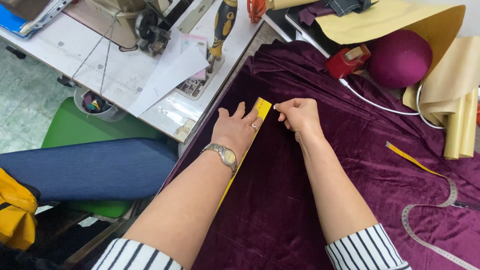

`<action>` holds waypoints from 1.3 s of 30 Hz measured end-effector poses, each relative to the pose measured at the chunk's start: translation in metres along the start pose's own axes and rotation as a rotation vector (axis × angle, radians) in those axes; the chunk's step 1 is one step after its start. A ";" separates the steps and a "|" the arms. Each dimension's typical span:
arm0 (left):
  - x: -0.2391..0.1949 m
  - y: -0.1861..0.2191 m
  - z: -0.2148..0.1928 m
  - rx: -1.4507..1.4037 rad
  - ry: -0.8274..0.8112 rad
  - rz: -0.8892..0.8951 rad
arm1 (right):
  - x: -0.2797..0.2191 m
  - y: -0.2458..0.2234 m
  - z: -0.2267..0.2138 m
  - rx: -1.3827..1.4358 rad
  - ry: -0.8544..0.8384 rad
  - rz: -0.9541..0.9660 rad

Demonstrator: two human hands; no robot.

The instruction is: Measuring and marking purple velvet fabric using a measuring tape and a ruler for garment construction.

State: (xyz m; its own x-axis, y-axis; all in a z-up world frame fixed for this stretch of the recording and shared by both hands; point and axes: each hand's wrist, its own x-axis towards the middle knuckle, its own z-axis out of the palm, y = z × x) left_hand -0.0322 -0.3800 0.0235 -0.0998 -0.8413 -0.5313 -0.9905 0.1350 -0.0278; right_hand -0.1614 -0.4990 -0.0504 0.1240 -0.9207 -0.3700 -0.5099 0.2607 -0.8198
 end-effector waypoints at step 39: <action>0.020 0.002 0.011 0.015 -0.026 -0.031 | -0.013 -0.001 0.009 -0.076 -0.098 0.060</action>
State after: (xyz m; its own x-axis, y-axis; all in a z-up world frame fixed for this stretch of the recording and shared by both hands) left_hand -0.0349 -0.3910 0.0033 -0.0660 -0.8314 -0.5518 -0.9915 0.1166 -0.0570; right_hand -0.1552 -0.4852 -0.0487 0.1721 -0.8701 -0.4618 -0.5816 0.2886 -0.7606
